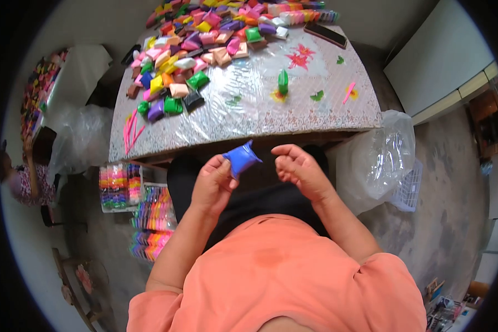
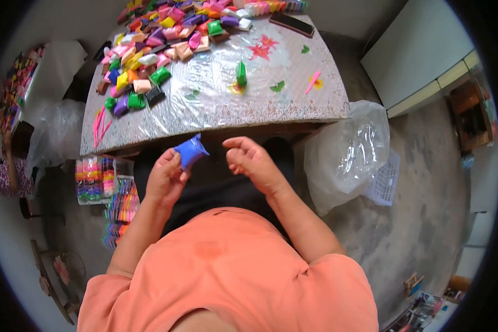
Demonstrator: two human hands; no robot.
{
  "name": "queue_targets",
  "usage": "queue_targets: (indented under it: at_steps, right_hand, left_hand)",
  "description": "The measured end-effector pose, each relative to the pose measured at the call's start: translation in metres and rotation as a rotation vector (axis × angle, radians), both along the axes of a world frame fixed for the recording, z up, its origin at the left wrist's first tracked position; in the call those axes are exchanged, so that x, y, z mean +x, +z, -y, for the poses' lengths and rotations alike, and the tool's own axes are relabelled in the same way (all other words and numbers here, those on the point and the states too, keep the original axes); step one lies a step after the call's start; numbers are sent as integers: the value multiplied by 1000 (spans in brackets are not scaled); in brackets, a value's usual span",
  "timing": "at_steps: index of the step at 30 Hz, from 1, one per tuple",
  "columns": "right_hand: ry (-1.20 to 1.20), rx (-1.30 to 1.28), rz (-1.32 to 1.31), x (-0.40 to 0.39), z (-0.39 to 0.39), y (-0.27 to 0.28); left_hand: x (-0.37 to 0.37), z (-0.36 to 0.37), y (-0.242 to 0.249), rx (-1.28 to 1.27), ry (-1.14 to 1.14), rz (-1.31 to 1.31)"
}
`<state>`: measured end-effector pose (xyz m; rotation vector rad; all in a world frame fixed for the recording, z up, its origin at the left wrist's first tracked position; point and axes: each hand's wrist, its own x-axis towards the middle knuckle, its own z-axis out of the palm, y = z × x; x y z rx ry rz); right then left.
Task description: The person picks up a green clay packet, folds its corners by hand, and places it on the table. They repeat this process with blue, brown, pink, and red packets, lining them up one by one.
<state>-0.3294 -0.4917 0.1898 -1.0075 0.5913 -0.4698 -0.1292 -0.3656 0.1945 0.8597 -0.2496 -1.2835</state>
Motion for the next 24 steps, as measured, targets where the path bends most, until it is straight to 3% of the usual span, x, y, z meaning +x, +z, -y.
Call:
queue_targets:
  at_steps: [4,9,11,12,20,24]
  right_hand:
    - [-245,-312,7,-7,69,-1]
    - [-566,-1271,-313,-1,157,-5]
    - [-536,-1390,-464,-3,178,-27]
    - [-517,-1443,-542,-2,180,-27]
    - [-490,-1384,-456,-2,182,-30]
    - [-499,-1366,-456,0,183,-32]
  left_hand:
    - [35,46,21,-17,-53,181]
    - [43,124,31,45,-97,448]
    - [43,156,35,104,-112,613]
    - [43,170,36,137,-120,695]
    - [48,254,34,333,-195,1115]
    - [46,276,17,412,-263,1142]
